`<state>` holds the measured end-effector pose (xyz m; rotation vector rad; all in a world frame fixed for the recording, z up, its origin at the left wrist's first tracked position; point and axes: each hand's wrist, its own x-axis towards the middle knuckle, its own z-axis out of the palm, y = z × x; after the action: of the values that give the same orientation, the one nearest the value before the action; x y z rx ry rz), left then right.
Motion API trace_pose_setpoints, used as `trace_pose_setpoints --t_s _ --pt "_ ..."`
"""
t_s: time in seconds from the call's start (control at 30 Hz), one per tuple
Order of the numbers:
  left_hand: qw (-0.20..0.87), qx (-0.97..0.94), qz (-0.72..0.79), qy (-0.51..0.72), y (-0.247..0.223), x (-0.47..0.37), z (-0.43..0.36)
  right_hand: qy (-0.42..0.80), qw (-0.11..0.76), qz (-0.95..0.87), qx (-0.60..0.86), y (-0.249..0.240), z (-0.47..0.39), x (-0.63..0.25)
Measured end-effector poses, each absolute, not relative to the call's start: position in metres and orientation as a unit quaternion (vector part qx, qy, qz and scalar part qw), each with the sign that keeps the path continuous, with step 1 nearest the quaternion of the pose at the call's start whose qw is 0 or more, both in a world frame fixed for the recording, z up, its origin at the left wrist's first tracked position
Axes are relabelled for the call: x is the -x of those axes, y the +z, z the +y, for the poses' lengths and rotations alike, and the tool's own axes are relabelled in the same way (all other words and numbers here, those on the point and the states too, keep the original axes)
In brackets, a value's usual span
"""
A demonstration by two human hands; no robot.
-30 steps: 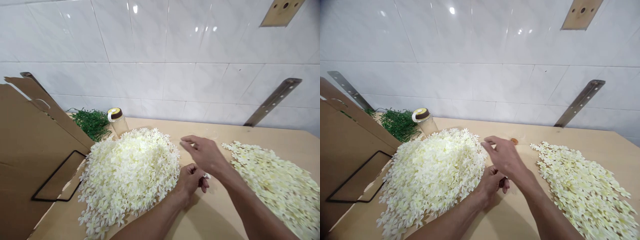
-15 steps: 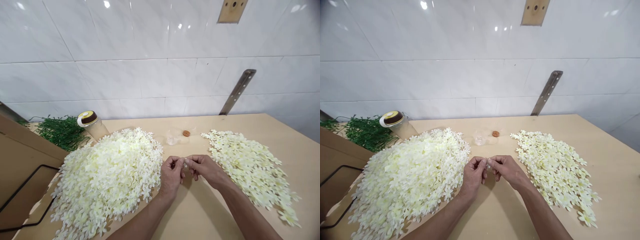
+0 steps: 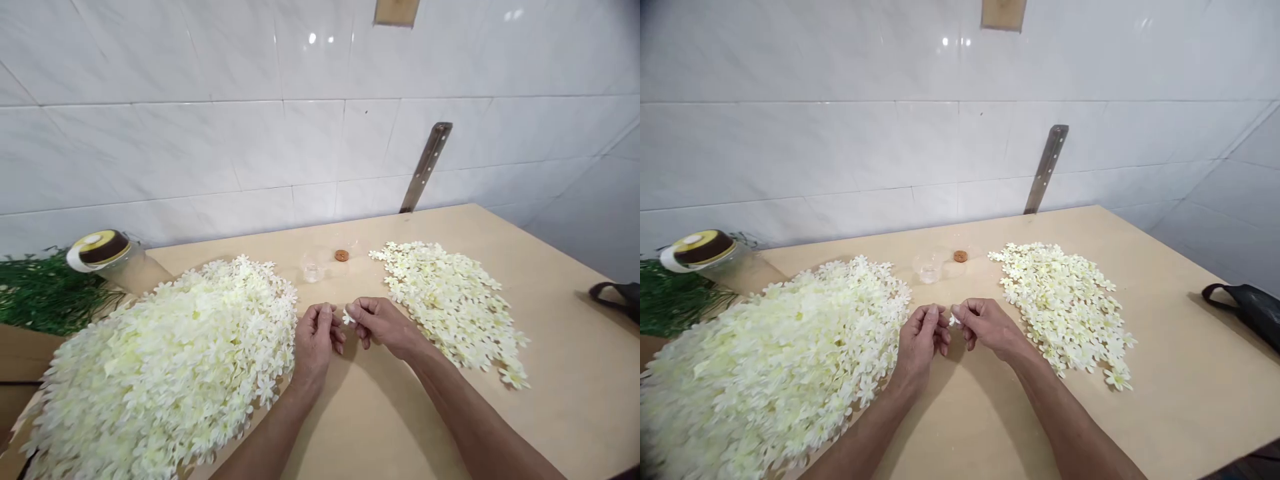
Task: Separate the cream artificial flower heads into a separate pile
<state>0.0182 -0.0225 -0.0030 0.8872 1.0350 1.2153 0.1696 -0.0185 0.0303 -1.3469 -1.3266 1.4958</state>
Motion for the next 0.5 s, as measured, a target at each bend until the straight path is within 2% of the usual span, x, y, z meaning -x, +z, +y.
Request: trace_pose_setpoints --t_s 0.23,0.5 --pt "0.664 -0.408 0.409 0.475 0.0046 -0.0158 -0.0214 0.594 0.352 -0.526 0.497 0.0249 -0.0196 -0.1692" --pt "0.687 -0.374 0.386 0.489 0.0044 -0.0114 -0.0189 0.606 0.345 -0.510 0.504 0.0295 -0.0207 -0.1665"
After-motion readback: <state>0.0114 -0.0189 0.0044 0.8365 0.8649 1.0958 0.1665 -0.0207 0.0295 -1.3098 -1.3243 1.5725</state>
